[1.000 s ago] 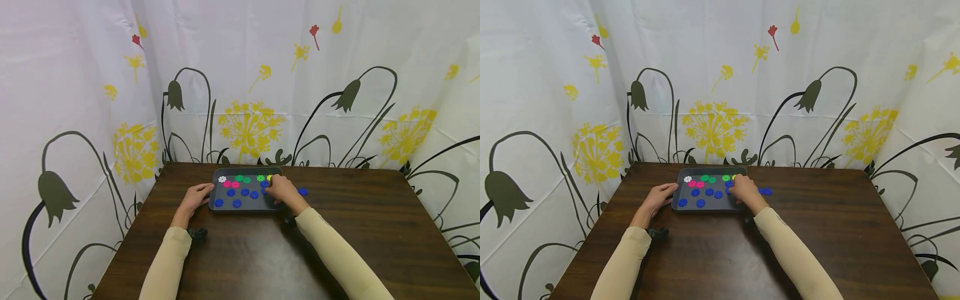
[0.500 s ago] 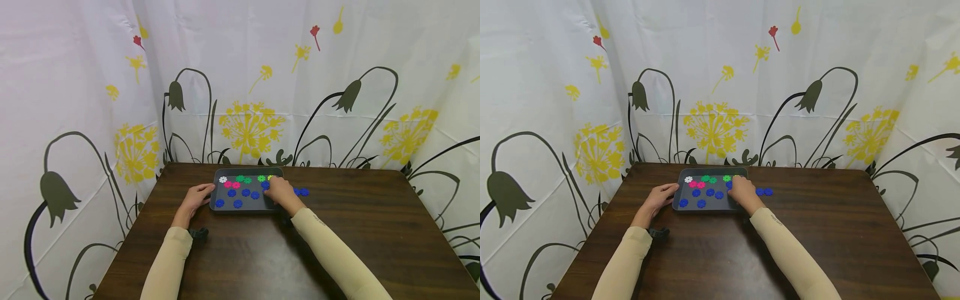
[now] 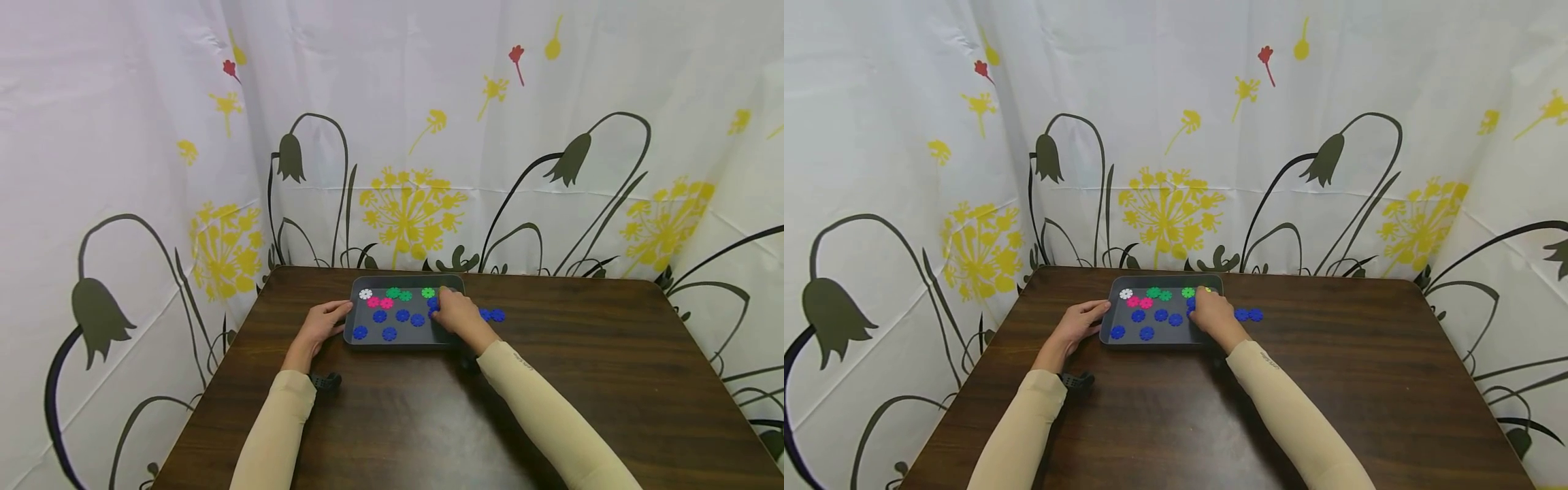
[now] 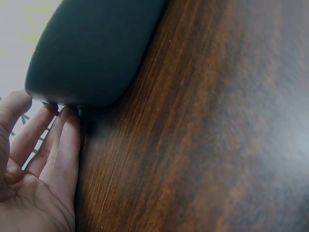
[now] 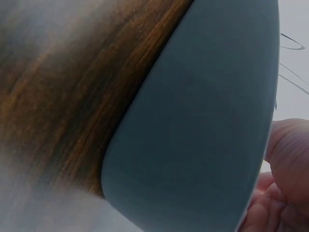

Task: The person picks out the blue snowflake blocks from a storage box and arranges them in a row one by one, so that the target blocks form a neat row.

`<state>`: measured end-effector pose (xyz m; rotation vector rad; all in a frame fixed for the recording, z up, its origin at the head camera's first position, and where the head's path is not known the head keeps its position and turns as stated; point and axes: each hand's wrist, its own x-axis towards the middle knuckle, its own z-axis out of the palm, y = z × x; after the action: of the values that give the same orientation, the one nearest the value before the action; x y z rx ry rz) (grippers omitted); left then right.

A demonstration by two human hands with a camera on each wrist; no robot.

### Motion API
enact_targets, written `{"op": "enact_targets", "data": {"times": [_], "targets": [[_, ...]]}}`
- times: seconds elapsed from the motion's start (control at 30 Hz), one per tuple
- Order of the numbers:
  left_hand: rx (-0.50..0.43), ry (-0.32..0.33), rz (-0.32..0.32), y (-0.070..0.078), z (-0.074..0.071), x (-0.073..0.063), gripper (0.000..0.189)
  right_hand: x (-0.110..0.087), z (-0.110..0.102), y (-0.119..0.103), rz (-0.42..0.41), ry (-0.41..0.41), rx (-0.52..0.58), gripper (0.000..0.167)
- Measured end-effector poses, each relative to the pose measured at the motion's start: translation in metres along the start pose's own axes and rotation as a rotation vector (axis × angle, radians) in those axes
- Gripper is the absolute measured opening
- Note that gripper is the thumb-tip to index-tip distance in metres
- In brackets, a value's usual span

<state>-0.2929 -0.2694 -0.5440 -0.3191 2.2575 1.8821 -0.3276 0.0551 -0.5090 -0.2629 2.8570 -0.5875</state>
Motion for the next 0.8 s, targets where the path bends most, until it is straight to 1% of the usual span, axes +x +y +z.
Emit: {"op": "enact_targets", "data": {"times": [0.1, 0.27, 0.4, 0.6, 0.8], "targets": [[0.003, -0.004, 0.007, 0.001, 0.001, 0.0, 0.055, -0.001, 0.001, 0.002, -0.02, 0.018, 0.009, 0.02], [0.002, -0.001, 0.017, 0.0, 0.001, 0.0, 0.053, -0.005, 0.001, 0.006, -0.074, 0.058, 0.066, 0.014], [-0.002, -0.001, 0.01, 0.0, 0.002, 0.001, 0.053, -0.007, 0.002, 0.009, -0.112, 0.077, 0.103, 0.013], [-0.006, -0.006, 0.0, 0.0, 0.003, 0.0, 0.054, -0.009, 0.004, 0.014, -0.117, 0.086, 0.137, 0.015], [-0.008, -0.007, 0.008, 0.002, 0.001, -0.001, 0.053, -0.016, 0.001, 0.015, -0.129, 0.136, 0.162, 0.014]]}}
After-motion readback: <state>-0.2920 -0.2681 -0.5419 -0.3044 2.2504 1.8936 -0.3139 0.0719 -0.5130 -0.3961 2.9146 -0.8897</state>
